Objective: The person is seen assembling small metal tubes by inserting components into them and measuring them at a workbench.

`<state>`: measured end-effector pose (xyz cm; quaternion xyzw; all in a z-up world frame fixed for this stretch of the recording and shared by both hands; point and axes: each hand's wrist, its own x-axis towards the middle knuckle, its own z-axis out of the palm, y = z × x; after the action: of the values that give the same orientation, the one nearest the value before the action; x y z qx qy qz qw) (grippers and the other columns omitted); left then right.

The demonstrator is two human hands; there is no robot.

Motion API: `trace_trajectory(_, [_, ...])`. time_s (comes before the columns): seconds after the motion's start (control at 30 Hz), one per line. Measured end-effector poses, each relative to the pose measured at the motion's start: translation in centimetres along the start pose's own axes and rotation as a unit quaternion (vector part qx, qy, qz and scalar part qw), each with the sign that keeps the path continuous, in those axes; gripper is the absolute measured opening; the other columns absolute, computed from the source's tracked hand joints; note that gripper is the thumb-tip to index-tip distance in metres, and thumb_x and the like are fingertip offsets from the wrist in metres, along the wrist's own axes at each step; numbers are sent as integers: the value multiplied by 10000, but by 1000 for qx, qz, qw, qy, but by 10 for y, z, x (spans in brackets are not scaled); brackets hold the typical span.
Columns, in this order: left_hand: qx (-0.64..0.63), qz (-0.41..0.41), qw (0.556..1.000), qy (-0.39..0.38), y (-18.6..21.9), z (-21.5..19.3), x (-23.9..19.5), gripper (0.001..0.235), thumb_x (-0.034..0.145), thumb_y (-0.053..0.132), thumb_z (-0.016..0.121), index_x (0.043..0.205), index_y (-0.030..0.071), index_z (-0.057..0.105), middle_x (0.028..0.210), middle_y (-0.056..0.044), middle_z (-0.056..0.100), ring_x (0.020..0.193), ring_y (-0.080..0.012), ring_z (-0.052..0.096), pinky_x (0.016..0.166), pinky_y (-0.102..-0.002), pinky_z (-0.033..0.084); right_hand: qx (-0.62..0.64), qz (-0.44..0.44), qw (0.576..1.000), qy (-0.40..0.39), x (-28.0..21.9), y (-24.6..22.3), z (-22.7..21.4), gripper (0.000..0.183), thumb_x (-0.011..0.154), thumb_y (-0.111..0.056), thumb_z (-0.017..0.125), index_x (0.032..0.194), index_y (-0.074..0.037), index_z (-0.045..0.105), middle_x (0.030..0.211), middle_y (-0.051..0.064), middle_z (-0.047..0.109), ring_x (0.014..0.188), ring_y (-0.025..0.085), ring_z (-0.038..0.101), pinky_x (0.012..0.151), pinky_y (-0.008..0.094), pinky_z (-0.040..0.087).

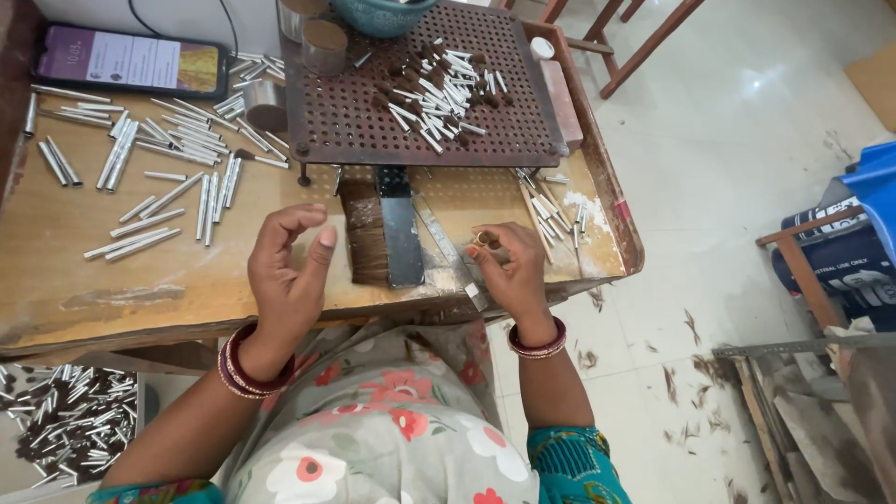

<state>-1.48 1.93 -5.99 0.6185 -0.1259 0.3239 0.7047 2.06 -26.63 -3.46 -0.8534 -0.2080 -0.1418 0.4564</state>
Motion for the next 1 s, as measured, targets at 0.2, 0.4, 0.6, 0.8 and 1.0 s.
trace_trajectory(0.2, [98, 18, 995, -20, 4, -4, -3, 154, 1022, 122, 714, 976, 11, 618, 1159, -135, 661, 1145, -208, 640, 1017, -323, 488, -153, -88, 980, 91, -2, 4, 9, 265, 776, -226, 883, 877, -58, 705, 794, 56, 698, 738, 231, 642, 737, 366, 471])
trace_trajectory(0.4, [82, 22, 995, -49, -15, -12, -9, 149, 1071, 95, 665, 932, 43, 669, 1337, -186, 686, 1321, -265, 621, 1151, -350, 463, -176, -105, 973, 101, 1, 4, 9, 226, 808, -217, 864, 925, -72, 736, 812, 37, 704, 777, 242, 635, 819, 391, 443])
trace_trajectory(0.6, [-33, 4, 999, 9, -17, -8, -6, 213, 1064, 73, 667, 1242, 47, 554, 1738, -214, 191, 1635, -265, 223, 1289, -380, 290, -166, -78, 976, 115, 0, 9, 12, 244, 783, -222, 883, 907, -76, 733, 804, 30, 702, 783, 237, 635, 820, 384, 442])
trace_trajectory(0.8, [39, 10, 999, 10, -17, -11, -6, 208, 1035, 58, 679, 1214, 61, 575, 1764, -236, 149, 1657, -273, 214, 1315, -394, 248, -203, -118, 963, 131, 2, 0, 13, 255, 749, -158, 910, 861, -33, 718, 740, 68, 678, 703, 244, 613, 727, 388, 460])
trace_trajectory(1.0, [86, 25, 996, 6, -13, -11, -6, 188, 1020, 60, 693, 1174, 72, 586, 1748, -229, 197, 1674, -319, 155, 1333, -438, 198, -151, -119, 975, 110, 4, 3, 15, 256, 781, -148, 894, 870, -7, 699, 752, 76, 692, 631, 194, 647, 623, 320, 497])
